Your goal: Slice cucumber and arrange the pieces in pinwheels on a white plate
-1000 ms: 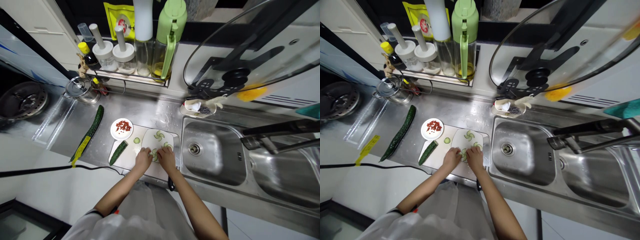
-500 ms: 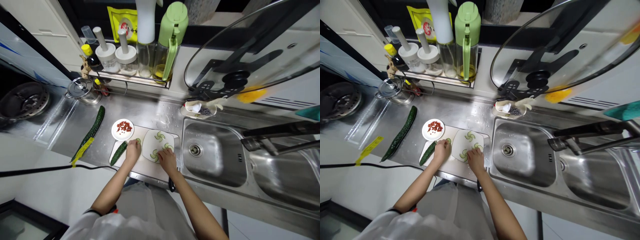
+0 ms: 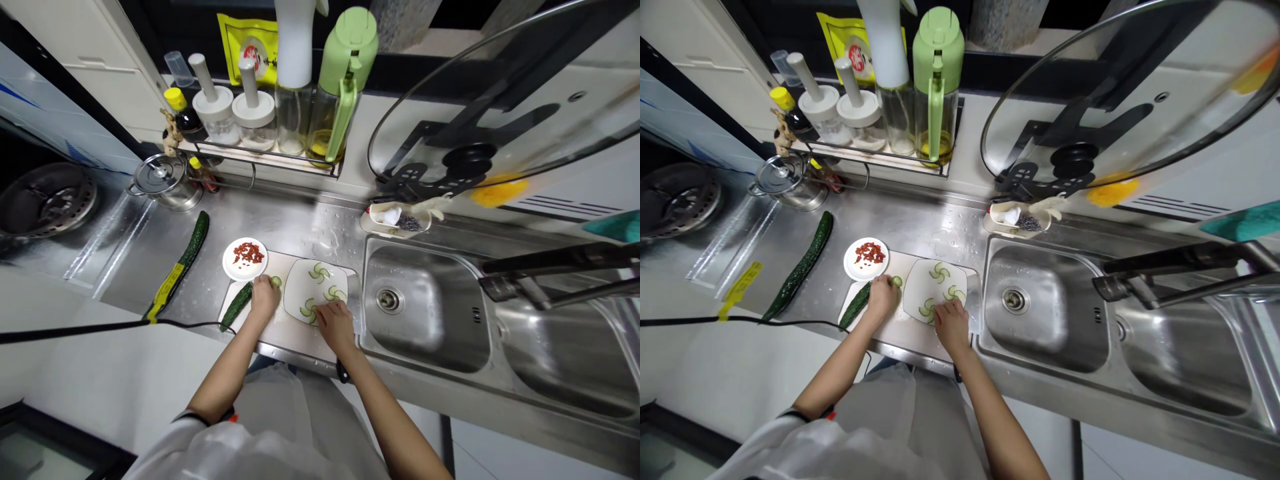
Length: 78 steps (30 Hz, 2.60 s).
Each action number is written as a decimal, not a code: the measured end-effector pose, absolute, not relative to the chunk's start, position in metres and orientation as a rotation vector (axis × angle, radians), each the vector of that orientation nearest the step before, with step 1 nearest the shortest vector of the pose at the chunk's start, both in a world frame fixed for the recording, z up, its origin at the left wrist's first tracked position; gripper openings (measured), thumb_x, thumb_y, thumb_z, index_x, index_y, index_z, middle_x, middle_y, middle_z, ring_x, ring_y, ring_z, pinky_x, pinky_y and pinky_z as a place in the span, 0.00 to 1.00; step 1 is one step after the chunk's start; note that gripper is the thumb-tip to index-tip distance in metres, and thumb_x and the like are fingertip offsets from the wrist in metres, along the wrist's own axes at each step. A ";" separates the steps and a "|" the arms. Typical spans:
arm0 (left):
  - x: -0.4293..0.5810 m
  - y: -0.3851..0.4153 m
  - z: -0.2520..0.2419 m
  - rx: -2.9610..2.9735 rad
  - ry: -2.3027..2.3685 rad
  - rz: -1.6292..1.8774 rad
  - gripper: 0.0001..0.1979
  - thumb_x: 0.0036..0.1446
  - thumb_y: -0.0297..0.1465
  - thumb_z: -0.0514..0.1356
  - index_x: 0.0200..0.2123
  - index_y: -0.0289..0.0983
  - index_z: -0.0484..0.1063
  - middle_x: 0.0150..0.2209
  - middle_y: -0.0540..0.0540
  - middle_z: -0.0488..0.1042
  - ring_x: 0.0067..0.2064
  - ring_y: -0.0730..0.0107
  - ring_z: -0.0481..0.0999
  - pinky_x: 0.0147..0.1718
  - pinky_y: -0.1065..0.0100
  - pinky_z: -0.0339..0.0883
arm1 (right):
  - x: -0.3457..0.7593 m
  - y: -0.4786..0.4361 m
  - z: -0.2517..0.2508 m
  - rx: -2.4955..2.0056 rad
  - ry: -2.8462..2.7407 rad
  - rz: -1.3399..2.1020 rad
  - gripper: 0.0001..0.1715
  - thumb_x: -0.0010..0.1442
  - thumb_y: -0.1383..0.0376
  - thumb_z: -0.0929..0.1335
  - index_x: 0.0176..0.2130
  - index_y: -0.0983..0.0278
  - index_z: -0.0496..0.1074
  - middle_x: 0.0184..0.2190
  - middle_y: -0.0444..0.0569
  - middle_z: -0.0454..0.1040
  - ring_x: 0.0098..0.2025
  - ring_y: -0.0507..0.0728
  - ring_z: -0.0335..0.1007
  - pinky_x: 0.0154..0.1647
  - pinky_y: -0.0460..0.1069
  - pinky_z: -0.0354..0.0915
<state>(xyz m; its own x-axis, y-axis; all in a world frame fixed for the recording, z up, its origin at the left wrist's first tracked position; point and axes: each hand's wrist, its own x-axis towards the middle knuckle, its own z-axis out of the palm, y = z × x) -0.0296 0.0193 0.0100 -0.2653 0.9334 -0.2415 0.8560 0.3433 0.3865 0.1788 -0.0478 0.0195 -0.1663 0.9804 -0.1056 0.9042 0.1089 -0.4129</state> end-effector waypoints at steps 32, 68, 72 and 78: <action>0.001 -0.010 0.048 0.596 1.250 0.667 0.18 0.39 0.39 0.68 0.30 0.33 0.74 0.20 0.54 0.65 0.20 0.83 0.57 0.21 0.75 0.47 | 0.162 -0.018 0.036 -1.559 -1.300 1.368 0.14 0.53 0.56 0.65 0.31 0.63 0.73 0.28 0.46 0.74 0.34 0.54 0.68 0.36 0.48 0.63; -0.002 0.004 0.022 0.914 1.430 0.841 0.10 0.44 0.35 0.64 0.29 0.35 0.73 0.23 0.52 0.68 0.26 0.77 0.63 0.27 0.74 0.56 | 0.164 0.000 0.023 -1.734 -1.439 1.209 0.08 0.50 0.59 0.67 0.29 0.61 0.68 0.22 0.41 0.69 0.26 0.52 0.64 0.29 0.47 0.59; -0.008 0.004 0.016 1.287 1.645 0.793 0.05 0.48 0.33 0.61 0.29 0.37 0.74 0.25 0.51 0.68 0.27 0.75 0.64 0.30 0.72 0.59 | 0.161 0.010 0.024 -1.804 -1.696 1.059 0.05 0.53 0.63 0.65 0.27 0.60 0.70 0.26 0.44 0.73 0.31 0.54 0.65 0.34 0.47 0.57; -0.011 0.008 0.011 1.615 1.813 0.703 0.05 0.52 0.29 0.58 0.32 0.38 0.75 0.32 0.46 0.71 0.38 0.66 0.69 0.43 0.66 0.62 | 0.148 0.021 0.022 -1.925 -2.007 0.807 0.09 0.58 0.65 0.63 0.32 0.59 0.74 0.30 0.47 0.75 0.44 0.59 0.62 0.35 0.49 0.52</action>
<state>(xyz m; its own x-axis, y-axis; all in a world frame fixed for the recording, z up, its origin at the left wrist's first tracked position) -0.0107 0.0076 0.0110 -0.0755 0.9930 -0.0904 0.6728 0.1177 0.7304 0.1479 0.0208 0.0224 -0.0994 0.9755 -0.1961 0.8398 -0.0235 -0.5424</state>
